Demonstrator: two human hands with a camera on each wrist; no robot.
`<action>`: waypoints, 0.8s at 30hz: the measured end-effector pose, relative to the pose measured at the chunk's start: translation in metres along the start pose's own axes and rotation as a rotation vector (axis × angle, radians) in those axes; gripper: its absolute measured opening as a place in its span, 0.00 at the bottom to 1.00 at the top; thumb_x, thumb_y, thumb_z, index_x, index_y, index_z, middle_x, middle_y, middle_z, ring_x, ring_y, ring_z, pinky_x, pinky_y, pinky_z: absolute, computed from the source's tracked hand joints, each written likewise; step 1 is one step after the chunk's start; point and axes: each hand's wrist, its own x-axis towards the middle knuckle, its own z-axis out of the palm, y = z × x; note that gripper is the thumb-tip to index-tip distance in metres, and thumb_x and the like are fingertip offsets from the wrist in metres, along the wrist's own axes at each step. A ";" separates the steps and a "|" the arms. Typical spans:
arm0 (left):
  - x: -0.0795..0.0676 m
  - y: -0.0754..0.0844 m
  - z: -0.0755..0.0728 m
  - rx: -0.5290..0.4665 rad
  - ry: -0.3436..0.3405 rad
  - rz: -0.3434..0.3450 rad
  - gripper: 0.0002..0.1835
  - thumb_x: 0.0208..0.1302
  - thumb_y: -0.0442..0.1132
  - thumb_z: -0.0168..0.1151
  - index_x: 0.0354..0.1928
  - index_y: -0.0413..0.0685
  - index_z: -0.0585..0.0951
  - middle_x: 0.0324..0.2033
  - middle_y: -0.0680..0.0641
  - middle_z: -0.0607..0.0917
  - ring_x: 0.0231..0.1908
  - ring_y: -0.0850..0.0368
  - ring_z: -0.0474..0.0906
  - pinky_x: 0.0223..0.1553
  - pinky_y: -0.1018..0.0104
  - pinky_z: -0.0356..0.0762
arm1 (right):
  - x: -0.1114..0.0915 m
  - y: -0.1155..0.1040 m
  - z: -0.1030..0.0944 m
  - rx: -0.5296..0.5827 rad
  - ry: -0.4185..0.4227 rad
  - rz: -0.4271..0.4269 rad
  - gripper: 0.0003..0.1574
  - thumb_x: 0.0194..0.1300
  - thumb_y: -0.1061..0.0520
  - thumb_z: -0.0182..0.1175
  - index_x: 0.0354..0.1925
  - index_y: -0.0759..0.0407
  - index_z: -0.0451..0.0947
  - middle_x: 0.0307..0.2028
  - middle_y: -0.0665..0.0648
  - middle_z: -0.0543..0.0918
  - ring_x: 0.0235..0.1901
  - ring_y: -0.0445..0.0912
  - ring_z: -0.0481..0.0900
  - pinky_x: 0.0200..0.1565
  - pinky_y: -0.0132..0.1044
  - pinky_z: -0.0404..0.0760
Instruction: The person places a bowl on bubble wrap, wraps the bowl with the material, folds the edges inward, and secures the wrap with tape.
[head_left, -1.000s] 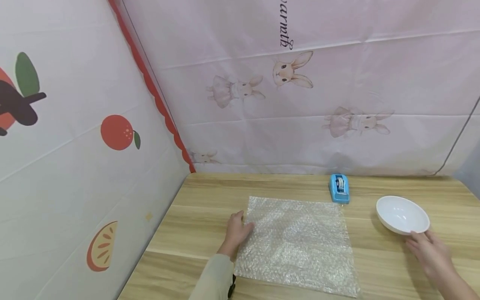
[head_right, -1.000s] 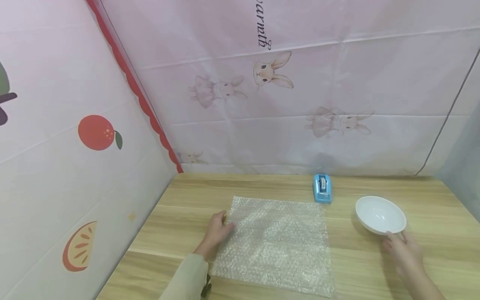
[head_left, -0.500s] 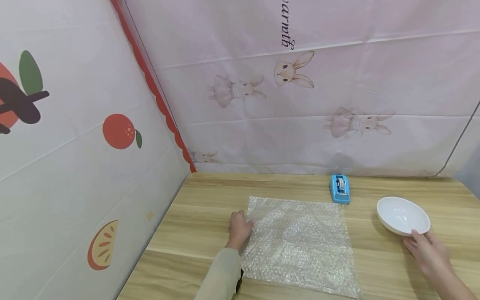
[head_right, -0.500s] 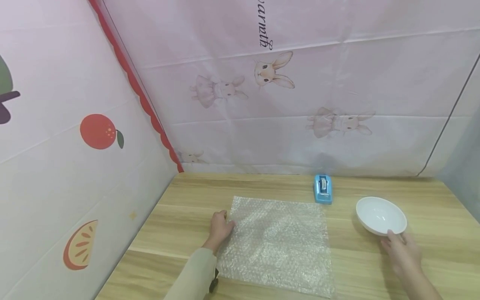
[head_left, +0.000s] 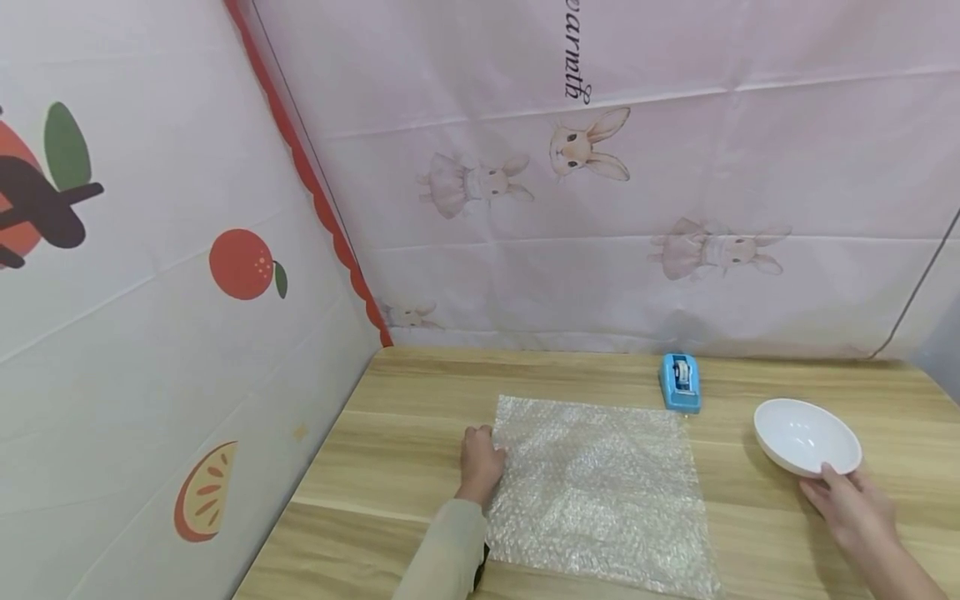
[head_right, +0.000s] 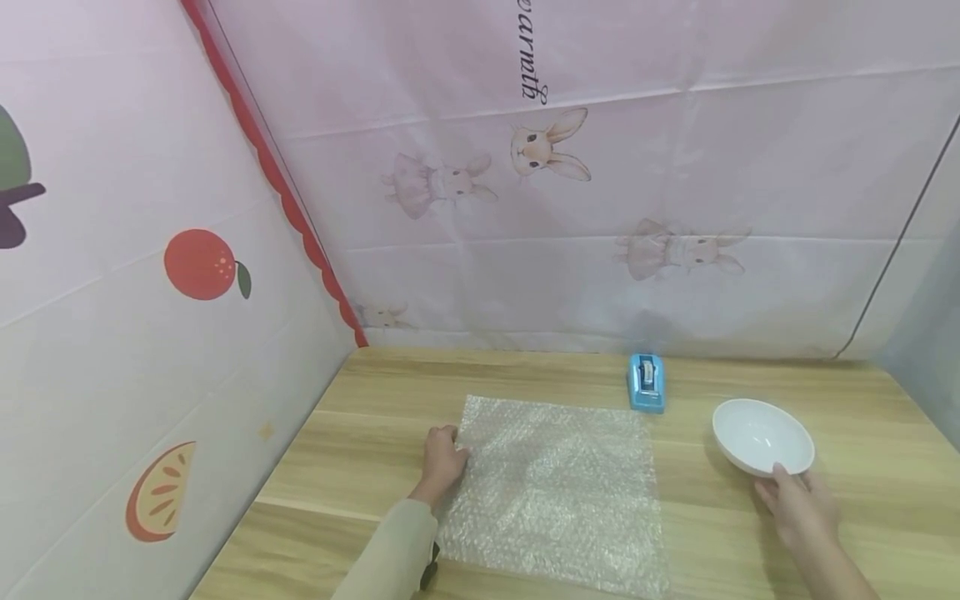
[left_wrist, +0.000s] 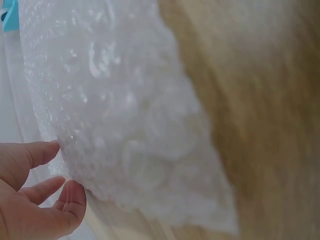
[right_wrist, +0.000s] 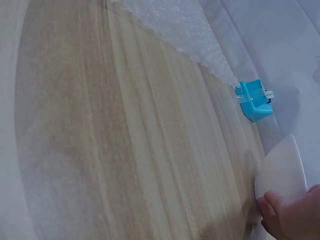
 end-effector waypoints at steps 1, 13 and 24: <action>0.000 -0.001 0.001 -0.005 -0.001 -0.001 0.20 0.49 0.29 0.64 0.47 0.30 0.77 0.39 0.36 0.76 0.42 0.41 0.76 0.49 0.53 0.77 | 0.000 0.000 0.000 0.007 0.001 -0.002 0.42 0.72 0.52 0.36 0.68 0.57 0.19 0.71 0.59 0.27 0.30 0.20 0.71 0.50 0.21 0.75; 0.000 -0.001 0.002 -0.081 -0.009 -0.039 0.21 0.51 0.29 0.65 0.49 0.32 0.75 0.42 0.35 0.76 0.44 0.41 0.77 0.50 0.54 0.77 | 0.001 -0.008 0.001 0.088 -0.046 0.041 0.43 0.72 0.55 0.35 0.66 0.57 0.15 0.69 0.55 0.21 0.71 0.48 0.34 0.61 0.22 0.60; -0.001 -0.002 0.005 -0.096 0.021 -0.028 0.21 0.49 0.28 0.66 0.48 0.33 0.76 0.40 0.37 0.77 0.42 0.43 0.78 0.47 0.56 0.79 | 0.000 -0.010 0.001 0.170 -0.015 0.066 0.45 0.70 0.59 0.39 0.67 0.53 0.17 0.69 0.48 0.23 0.70 0.43 0.35 0.59 0.20 0.61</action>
